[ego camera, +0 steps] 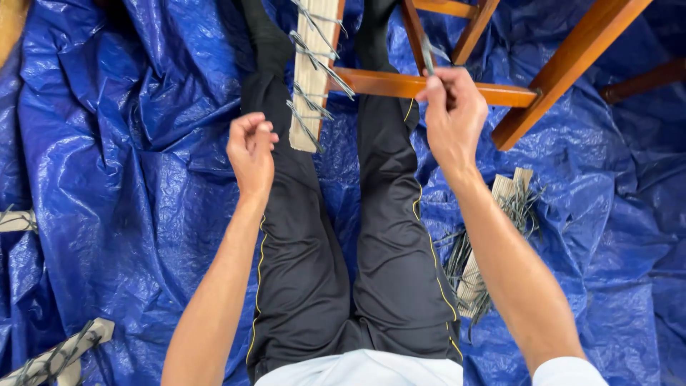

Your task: Tying and weaving material onto wooden furniture components and wrapping a leg with protective material while sitting on a workspace tarp.

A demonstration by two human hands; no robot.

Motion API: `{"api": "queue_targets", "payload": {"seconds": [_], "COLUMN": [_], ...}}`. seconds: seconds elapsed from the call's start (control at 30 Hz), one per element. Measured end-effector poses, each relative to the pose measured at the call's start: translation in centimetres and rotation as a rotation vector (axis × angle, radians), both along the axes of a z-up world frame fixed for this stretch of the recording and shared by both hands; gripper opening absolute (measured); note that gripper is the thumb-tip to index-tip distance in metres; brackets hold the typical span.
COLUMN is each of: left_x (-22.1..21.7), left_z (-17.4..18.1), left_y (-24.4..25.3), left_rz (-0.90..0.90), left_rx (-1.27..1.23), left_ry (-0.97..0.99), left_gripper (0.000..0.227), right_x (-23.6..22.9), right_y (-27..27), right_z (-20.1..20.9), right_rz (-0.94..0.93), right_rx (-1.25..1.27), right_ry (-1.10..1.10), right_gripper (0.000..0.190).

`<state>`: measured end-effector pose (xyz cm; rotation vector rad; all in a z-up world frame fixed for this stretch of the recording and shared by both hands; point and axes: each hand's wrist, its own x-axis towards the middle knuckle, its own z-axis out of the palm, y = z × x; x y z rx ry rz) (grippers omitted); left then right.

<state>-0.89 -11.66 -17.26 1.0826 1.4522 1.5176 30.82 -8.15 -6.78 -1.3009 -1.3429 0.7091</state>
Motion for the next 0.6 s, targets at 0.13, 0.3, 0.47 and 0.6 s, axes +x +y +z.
{"api": "queue_targets", "payload": {"seconds": [0.13, 0.3, 0.47, 0.6], "left_x": [0.1, 1.8, 4.2, 3.9], "left_z": [5.1, 9.5, 12.9, 8.9], "left_y": [5.9, 12.9, 17.4, 22.1], "left_rz": [-0.005, -0.285, -0.526, -0.545], "left_rx": [0.095, 0.032, -0.187, 0.036], "left_ry": [-0.082, 0.002, -0.362, -0.395], "left_gripper": [0.015, 0.041, 0.049, 0.032], "right_x": [-1.7, -3.8, -4.9, -5.1], "right_y": [5.8, 11.9, 15.6, 16.4], "right_z": [1.1, 2.6, 3.0, 3.7], "right_rz": [0.167, 0.248, 0.362, 0.370], "right_rx": [0.072, -0.016, 0.127, 0.288], "right_ry": [0.007, -0.254, -0.414, -0.552], "right_gripper": [0.014, 0.016, 0.013, 0.022]}}
